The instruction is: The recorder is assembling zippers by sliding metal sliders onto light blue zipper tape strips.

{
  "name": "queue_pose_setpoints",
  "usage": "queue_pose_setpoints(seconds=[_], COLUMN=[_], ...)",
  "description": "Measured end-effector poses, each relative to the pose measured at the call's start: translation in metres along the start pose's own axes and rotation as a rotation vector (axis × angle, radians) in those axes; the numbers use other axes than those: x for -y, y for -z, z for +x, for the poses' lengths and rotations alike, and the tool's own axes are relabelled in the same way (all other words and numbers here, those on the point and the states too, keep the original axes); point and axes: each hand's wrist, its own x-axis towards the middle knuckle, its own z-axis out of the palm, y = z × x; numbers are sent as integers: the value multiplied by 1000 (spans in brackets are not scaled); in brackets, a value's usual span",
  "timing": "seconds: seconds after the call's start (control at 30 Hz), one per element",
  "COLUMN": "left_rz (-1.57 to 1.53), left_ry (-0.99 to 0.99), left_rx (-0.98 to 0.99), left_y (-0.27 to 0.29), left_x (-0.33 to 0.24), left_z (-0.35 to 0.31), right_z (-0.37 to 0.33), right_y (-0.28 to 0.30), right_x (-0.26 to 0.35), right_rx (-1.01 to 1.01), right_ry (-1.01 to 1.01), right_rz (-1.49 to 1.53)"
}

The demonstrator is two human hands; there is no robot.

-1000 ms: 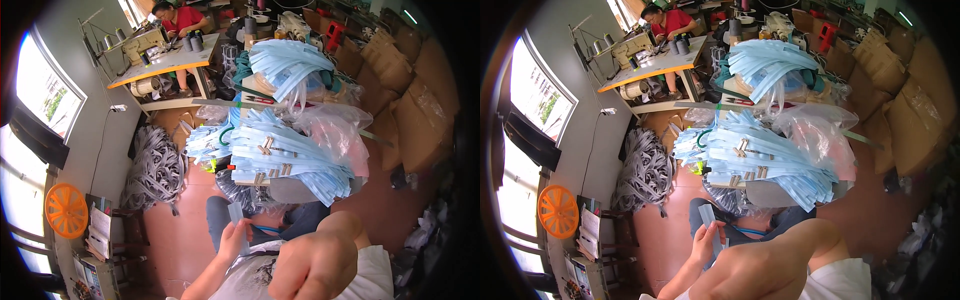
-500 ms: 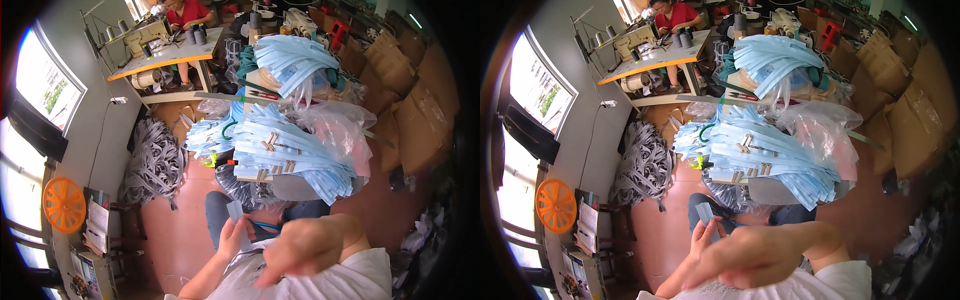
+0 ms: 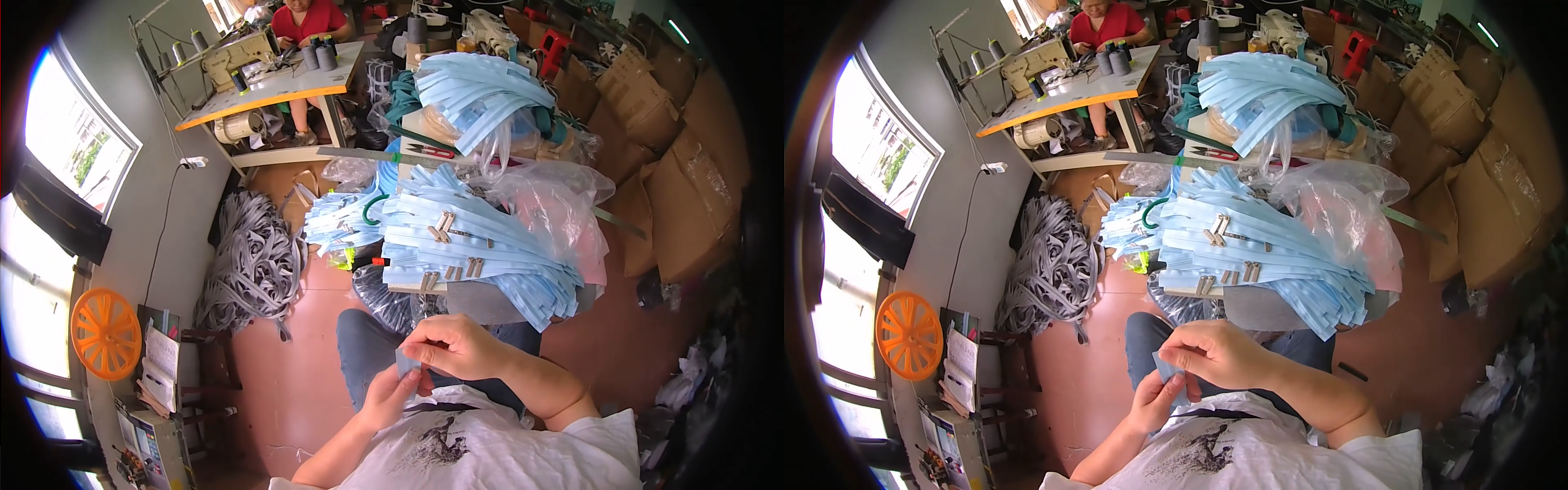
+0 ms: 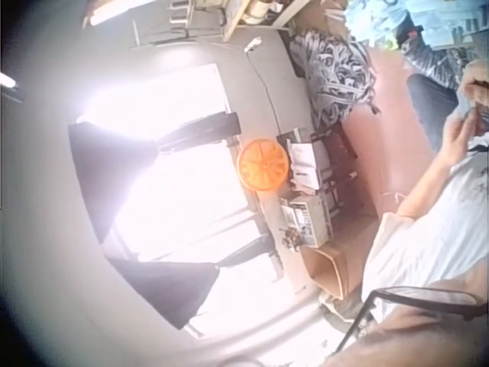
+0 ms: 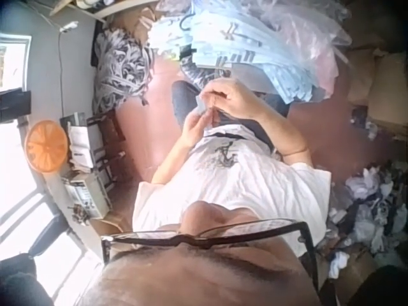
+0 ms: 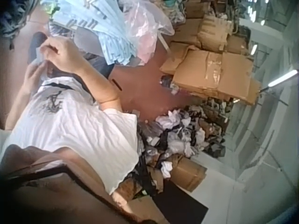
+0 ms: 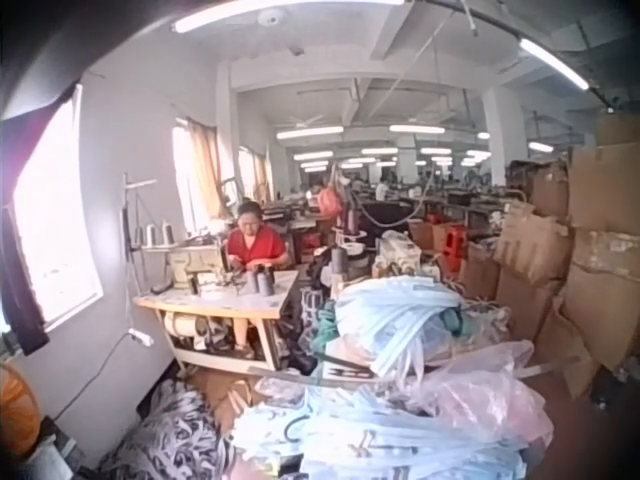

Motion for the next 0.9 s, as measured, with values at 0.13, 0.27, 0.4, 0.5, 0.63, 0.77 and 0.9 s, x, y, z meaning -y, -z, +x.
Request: queue_pose_setpoints(seconds=[0.13, 0.27, 0.4, 0.5, 0.63, 0.77, 0.9], left_rz=[-30, -134, -81, 9, -129, -134, -160], left_ry=[-24, 3, 7, -26, 34, 65, 56], left_rx=[11, -100, -72, -62, -71, -140, -179], left_y=[-5, -7, -6, -3, -7, -3, -1], left_x=[-7, -16, -16, -5, -18, -22, -26], left_z=[1, 4, 7, 6, 7, 5, 7], right_z=[-1, -1, -2, -5, -10, -19, -20], right_y=[0, -1, -2, -3, 0, 10, 4], right_x=[-3, -4, -7, -11, -17, -41, -36], right_rx=[-30, -18, -31, -30, -131, -61, -91], right_ry=[44, 52, 49, 49, 27, -166, -298], right_rz=[-58, -88, -114, -102, -70, 599, 627])
